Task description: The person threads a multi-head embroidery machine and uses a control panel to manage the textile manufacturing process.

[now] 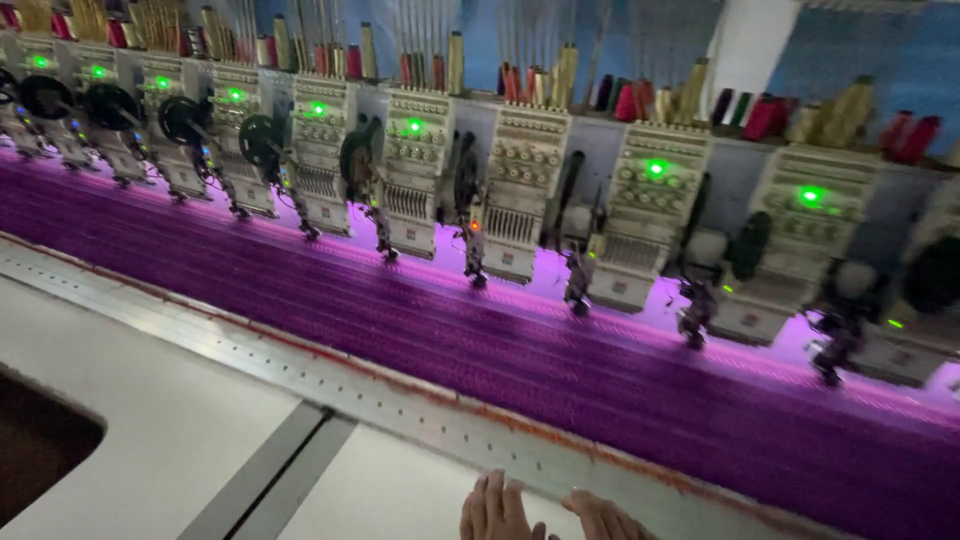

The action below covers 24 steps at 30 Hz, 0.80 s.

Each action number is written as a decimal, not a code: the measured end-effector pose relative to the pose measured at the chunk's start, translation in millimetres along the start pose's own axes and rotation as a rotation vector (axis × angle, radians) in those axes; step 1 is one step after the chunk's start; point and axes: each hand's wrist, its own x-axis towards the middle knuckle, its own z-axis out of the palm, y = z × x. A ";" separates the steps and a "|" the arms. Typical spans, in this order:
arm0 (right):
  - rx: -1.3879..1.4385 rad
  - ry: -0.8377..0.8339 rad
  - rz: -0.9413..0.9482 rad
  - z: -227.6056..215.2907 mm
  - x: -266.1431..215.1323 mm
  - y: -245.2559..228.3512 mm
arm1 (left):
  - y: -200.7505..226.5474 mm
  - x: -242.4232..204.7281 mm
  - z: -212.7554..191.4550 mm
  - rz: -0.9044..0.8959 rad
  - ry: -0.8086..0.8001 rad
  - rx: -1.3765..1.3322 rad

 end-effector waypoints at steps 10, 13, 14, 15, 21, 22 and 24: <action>0.184 -0.434 0.042 304.0 240.6 88.0 | -16.5 248.3 224.4 -0.276 -0.167 0.066; 0.198 -0.410 0.059 384.8 336.0 85.8 | -34.9 342.0 316.6 -0.282 0.184 0.125; 0.273 -0.412 0.021 404.4 366.9 83.1 | -42.4 371.7 341.3 -0.331 0.073 0.149; 0.352 -0.418 -0.015 424.8 391.6 77.2 | -55.0 396.5 363.3 -0.382 -0.040 0.179; 0.412 -0.164 -0.099 570.9 515.7 54.0 | -84.0 559.0 401.8 -0.155 -0.140 -0.017; 0.408 -0.170 -0.093 591.6 525.9 50.7 | -94.2 576.6 418.1 -0.156 -0.150 -0.019; 0.389 -0.122 0.158 641.7 554.2 43.9 | -117.1 620.3 458.1 -0.209 -0.271 -0.071</action>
